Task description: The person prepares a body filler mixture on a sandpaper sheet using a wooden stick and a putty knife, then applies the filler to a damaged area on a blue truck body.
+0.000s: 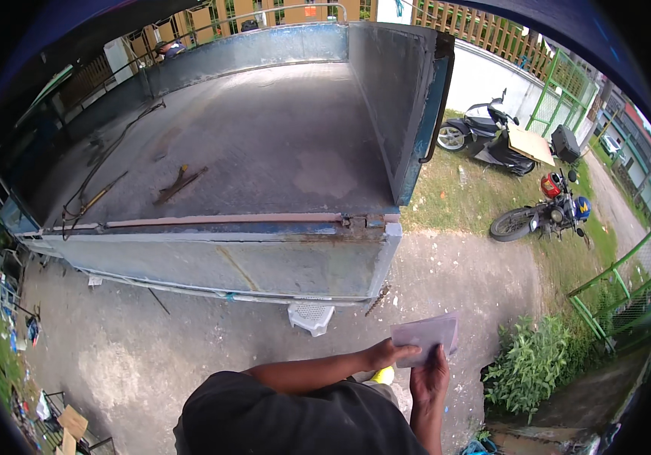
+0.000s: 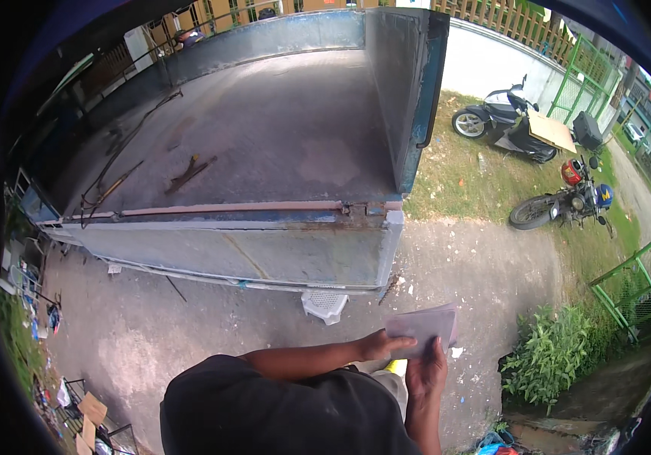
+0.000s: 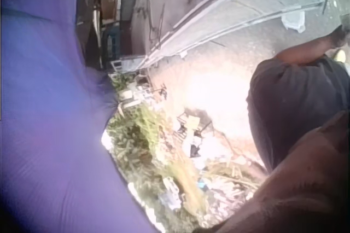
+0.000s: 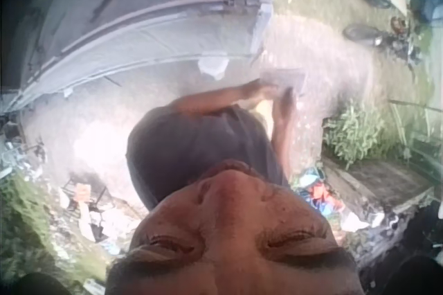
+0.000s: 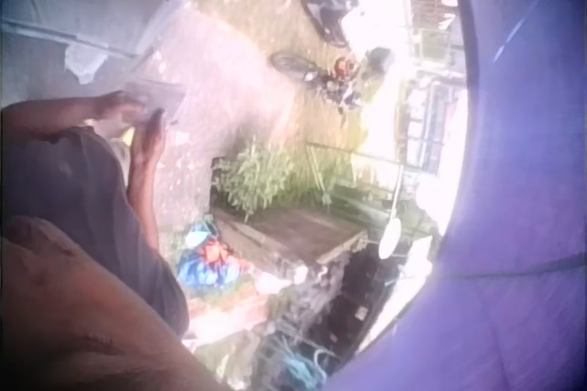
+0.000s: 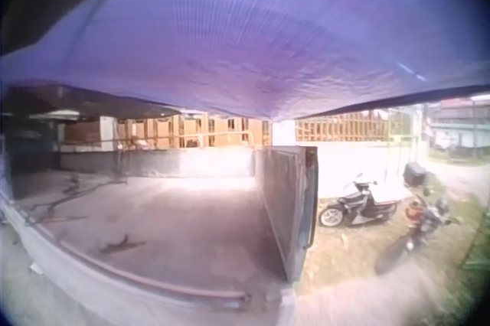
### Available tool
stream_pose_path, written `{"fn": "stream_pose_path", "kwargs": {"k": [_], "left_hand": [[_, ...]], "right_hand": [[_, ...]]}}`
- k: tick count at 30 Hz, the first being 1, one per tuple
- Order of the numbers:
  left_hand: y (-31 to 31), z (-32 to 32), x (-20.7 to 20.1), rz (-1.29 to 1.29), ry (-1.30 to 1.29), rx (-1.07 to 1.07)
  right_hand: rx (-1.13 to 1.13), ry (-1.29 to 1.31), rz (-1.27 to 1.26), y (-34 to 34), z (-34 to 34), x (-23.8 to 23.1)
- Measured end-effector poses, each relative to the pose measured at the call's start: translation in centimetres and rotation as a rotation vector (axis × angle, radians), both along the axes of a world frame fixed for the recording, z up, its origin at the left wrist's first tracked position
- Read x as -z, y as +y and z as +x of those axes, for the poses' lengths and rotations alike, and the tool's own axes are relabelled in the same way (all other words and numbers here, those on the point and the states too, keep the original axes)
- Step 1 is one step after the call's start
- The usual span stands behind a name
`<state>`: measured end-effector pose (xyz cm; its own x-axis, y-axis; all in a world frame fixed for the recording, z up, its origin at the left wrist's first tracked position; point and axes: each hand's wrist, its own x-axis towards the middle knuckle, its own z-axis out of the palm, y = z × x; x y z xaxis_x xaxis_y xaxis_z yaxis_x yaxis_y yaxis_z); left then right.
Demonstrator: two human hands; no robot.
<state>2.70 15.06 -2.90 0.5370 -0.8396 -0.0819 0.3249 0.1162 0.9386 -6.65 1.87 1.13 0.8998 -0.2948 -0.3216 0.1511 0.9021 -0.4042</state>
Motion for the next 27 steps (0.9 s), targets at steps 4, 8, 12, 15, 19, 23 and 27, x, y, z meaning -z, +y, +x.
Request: {"fn": "stream_pose_path", "kwargs": {"k": [4,8,12,15,19,23,27], "left_hand": [[0.2,-0.4,1.7,-0.067,-0.106,-0.14],[1.3,-0.2,-0.4,-0.064,-0.117,-0.162],[3.4,2.3,-2.1,0.278,-0.137,0.091],[2.6,1.1,-4.5,0.188,-0.207,0.025],[0.7,-0.6,-2.5,-0.048,-0.394,-0.042],[0.1,-1.0,-4.4,-0.069,-0.546,-0.11],[1.5,-0.4,-5.0,-0.024,-0.355,-0.083]], "right_hand": [[0.023,-0.055,-0.042,-0.5,-0.1,-1.1],[0.252,-0.013,-0.025,-3.0,-0.8,-1.5],[0.494,0.21,-0.817,-5.6,-2.0,-1.8],[0.203,0.069,-1.794,-1.1,-1.2,-4.5],[0.082,-0.35,-2.104,3.7,-0.3,-7.2],[0.204,0.019,-1.779,0.8,1.5,-4.7],[0.116,-0.422,-2.053,4.4,-0.5,-6.7]]}}
